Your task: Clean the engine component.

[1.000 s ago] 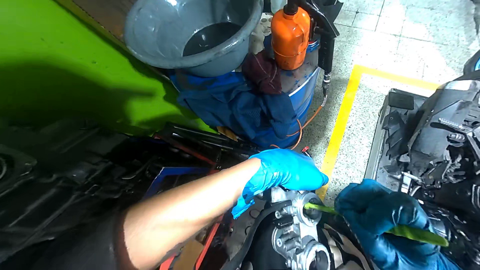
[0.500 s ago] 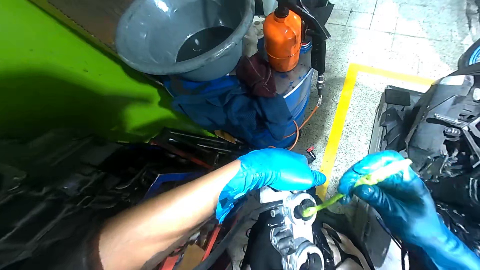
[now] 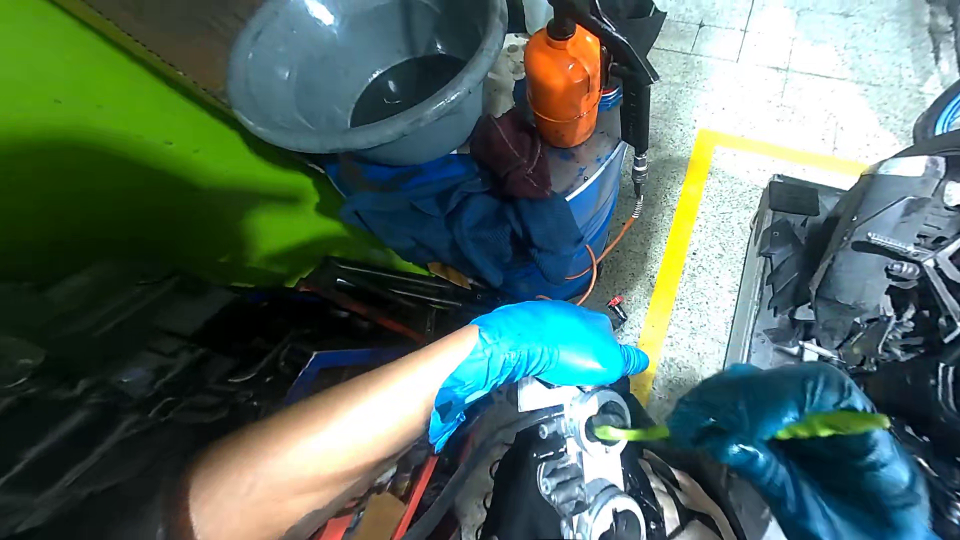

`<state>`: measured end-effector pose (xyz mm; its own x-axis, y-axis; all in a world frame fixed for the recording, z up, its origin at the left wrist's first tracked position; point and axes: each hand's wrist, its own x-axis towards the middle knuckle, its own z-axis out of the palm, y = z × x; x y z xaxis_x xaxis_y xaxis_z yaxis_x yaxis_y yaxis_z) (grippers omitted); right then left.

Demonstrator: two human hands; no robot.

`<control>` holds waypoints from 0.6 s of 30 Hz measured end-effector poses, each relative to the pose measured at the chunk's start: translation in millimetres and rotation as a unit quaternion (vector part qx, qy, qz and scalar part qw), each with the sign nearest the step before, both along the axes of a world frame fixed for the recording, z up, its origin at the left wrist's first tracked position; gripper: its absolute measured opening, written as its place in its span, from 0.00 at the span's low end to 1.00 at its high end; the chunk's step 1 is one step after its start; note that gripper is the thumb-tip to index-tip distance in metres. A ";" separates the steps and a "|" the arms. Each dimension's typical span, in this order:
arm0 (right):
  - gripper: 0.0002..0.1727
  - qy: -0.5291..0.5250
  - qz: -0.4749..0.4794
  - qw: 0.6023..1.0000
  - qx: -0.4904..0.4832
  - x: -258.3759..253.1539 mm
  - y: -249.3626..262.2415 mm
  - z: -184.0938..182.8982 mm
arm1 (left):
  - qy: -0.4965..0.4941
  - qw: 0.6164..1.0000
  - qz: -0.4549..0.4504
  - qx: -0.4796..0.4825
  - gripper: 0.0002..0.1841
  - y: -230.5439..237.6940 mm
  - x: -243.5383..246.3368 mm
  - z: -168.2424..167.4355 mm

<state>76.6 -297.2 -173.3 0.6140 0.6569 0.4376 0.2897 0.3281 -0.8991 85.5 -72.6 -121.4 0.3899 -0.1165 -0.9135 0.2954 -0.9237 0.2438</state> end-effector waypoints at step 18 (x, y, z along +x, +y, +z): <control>0.14 -0.336 -0.042 0.934 -0.112 -19.0 -15.4 14.0 | 0.016 0.996 0.001 -0.086 0.32 -9.9 5.2 -12.9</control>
<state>57.7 -312.5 -159.3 0.3030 0.7404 0.6000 0.8302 0.1042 -0.5477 90.7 -82.6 -134.4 0.3620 -0.2721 -0.8916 0.3068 -0.8684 0.3896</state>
